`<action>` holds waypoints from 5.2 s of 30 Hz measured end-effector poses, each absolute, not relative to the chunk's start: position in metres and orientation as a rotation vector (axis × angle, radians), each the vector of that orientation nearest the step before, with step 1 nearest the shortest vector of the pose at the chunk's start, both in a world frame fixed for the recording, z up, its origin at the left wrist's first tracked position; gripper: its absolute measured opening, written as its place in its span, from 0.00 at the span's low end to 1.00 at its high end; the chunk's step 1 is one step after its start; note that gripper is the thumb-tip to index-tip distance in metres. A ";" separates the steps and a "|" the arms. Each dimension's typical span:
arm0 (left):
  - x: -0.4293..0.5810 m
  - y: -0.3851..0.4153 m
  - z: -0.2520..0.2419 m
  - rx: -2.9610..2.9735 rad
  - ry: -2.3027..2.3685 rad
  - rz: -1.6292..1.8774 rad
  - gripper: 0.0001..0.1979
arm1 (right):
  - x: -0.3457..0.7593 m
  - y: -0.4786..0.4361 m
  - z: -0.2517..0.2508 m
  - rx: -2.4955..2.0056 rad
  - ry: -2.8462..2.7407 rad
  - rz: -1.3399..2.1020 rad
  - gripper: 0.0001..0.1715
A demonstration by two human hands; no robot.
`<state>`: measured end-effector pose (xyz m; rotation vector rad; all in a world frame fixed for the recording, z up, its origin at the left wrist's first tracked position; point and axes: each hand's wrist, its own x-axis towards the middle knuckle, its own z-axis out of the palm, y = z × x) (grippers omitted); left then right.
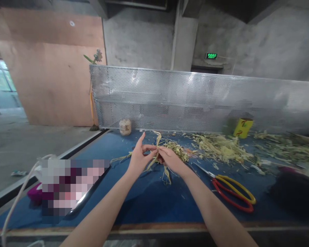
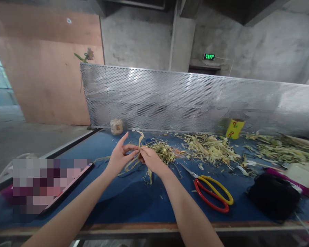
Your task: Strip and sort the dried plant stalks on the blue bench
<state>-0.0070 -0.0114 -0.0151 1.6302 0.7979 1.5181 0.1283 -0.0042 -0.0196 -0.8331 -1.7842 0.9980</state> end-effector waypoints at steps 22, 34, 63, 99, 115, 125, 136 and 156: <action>-0.006 -0.009 -0.018 1.784 0.885 1.562 0.45 | 0.135 -0.001 -0.019 -0.842 -1.863 0.857 0.16; 0.000 -0.012 -0.021 1.729 0.765 1.573 0.37 | 0.130 -0.004 -0.019 -0.780 -1.724 1.018 0.16; 0.009 -0.007 -0.029 1.330 0.760 1.375 0.41 | 0.147 0.000 -0.024 -1.082 -1.834 1.037 0.18; 0.011 -0.016 -0.032 1.261 0.729 1.370 0.39 | 0.148 -0.004 -0.020 -1.273 -1.764 0.827 0.20; 0.006 -0.003 -0.027 1.510 0.954 1.481 0.40 | 0.143 0.001 -0.022 -1.011 -1.589 1.484 0.19; 0.005 0.000 -0.023 1.392 0.866 1.459 0.40 | 0.141 0.004 -0.024 -1.005 -1.631 1.387 0.17; 0.005 0.002 -0.021 1.471 0.913 1.377 0.42 | 0.142 0.007 -0.023 -0.956 -1.722 1.126 0.20; 0.004 0.009 -0.030 1.663 0.919 1.432 0.43 | 0.127 0.016 -0.033 -0.916 -1.476 1.177 0.12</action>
